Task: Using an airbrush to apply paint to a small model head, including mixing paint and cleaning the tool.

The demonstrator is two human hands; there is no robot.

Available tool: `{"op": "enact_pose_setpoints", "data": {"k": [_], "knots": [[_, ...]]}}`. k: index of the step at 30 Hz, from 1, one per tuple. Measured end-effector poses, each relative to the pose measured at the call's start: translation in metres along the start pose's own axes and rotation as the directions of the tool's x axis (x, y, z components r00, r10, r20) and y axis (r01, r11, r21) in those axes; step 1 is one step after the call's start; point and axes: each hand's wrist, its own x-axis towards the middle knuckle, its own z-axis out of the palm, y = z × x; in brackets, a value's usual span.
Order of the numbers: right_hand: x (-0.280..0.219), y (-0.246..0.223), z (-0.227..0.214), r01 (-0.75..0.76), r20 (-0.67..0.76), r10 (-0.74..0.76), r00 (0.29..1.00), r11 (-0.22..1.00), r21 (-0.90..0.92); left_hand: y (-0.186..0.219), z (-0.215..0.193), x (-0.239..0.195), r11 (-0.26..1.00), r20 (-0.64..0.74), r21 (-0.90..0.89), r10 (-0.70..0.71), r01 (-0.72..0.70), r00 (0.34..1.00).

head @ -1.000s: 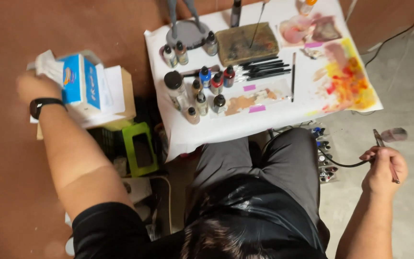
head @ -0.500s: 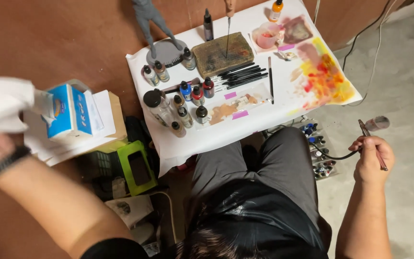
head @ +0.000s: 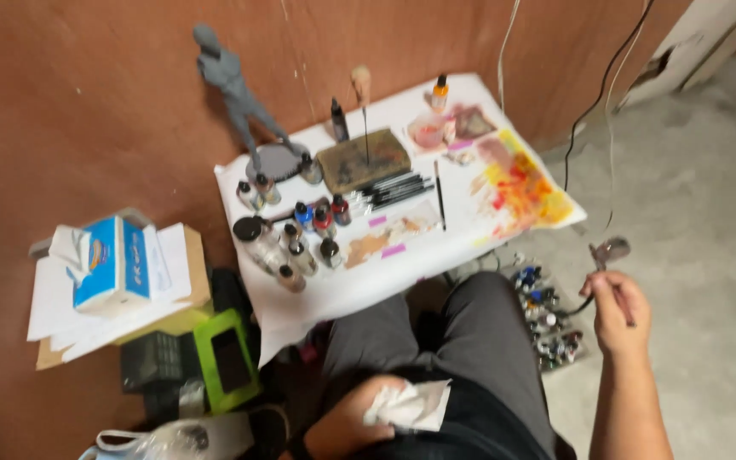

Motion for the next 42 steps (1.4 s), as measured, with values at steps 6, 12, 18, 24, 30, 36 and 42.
{"op": "enact_pose_setpoints", "data": {"k": [6, 12, 18, 24, 30, 36, 42], "knots": [[-0.012, -0.017, -0.005, -0.005, 0.112, 0.032, 0.993, 0.972, -0.234, -0.048, -0.021, 0.043, 0.895, -0.159, 0.408, 0.266, -0.182, 0.951], [0.006, -0.011, 0.009, 0.08, 0.055, -0.075, 0.996, 0.993, -0.082, 0.039, -0.019, 0.177, 0.93, -0.508, 0.368, 0.212, -0.013, 0.835], [0.049, -0.039, 0.032, 0.195, -0.042, -0.194, 0.98, 0.981, 0.023, 0.057, -0.02, 0.345, 0.853, -0.453, 0.487, 0.432, -0.189, 0.78], [0.085, -0.049, 0.063, 0.244, 0.012, -0.247, 0.969, 0.964, 0.105, 0.06, -0.011, 0.409, 0.563, -0.279, 0.82, 0.552, -0.104, 0.785], [0.098, -0.045, 0.091, 0.253, 0.03, -0.258, 0.966, 0.962, 0.106, 0.077, 0.016, 0.406, 0.691, -0.272, 0.645, 0.608, -0.328, 0.746], [0.099, -0.034, 0.101, 0.2, 0.043, -0.202, 0.979, 0.979, 0.045, 0.05, 0.018, 0.43, 0.883, -0.476, 0.411, 0.42, -0.227, 0.772], [0.111, -0.034, 0.1, 0.265, 0.075, -0.258, 0.963, 0.958, -0.114, 0.034, 0.015, 0.443, 0.9, -0.476, 0.338, 0.415, -0.275, 0.775]]}}
